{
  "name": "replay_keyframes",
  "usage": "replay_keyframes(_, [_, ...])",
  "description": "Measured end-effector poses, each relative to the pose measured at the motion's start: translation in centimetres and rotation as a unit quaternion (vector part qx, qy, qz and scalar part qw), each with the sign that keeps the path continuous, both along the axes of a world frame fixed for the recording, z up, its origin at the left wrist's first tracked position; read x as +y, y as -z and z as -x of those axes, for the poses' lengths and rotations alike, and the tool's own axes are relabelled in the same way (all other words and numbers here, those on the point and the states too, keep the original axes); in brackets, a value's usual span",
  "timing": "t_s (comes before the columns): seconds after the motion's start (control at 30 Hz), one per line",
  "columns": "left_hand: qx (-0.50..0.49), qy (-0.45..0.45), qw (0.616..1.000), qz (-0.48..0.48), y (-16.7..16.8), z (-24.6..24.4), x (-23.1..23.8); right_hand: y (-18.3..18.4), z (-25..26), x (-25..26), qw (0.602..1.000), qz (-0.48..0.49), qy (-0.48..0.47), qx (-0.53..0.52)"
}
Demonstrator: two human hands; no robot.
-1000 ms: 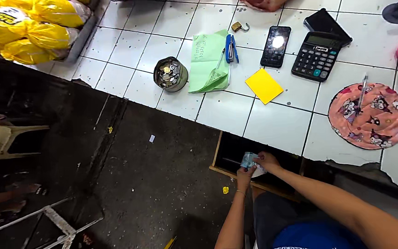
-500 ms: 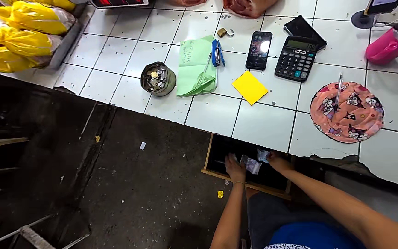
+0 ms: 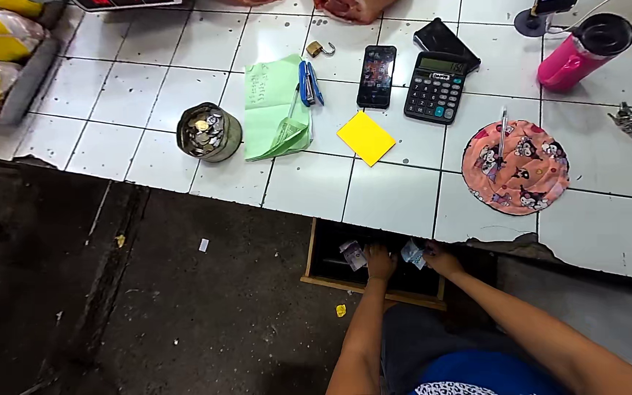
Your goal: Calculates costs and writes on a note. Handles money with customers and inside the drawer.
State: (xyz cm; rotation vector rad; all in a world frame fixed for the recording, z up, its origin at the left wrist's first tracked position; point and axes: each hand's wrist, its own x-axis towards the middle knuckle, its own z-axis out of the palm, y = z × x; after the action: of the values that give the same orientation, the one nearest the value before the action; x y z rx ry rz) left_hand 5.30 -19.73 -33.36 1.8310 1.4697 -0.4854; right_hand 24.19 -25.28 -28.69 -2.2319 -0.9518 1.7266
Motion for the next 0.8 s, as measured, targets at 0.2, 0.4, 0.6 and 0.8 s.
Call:
replay_keyframes(0.2, [-0.044, -0.042, 0.996, 0.058, 0.2, -0.7, 0.6, 0.1, -1.7, -0.9, 0.985, 0.089, -0.074, -0.129])
replay_keyframes(0.4, [-0.198, 0.001, 0.978, 0.070, 0.1, 2.0, -2.3, -0.8, -1.9, -0.5, 0.997, -0.027, -0.033, -0.060])
replay_keyframes(0.6, [-0.284, -0.054, 0.955, 0.072, 0.7, 3.6, -4.6, 2.7, 1.2, -0.8, 0.989, -0.063, 0.085, 0.103])
replay_keyframes(0.8, [-0.262, -0.037, 0.960, 0.089, 0.4, 3.8, -4.3, 2.6, 2.3, -1.8, 0.974, -0.013, -0.193, -0.118])
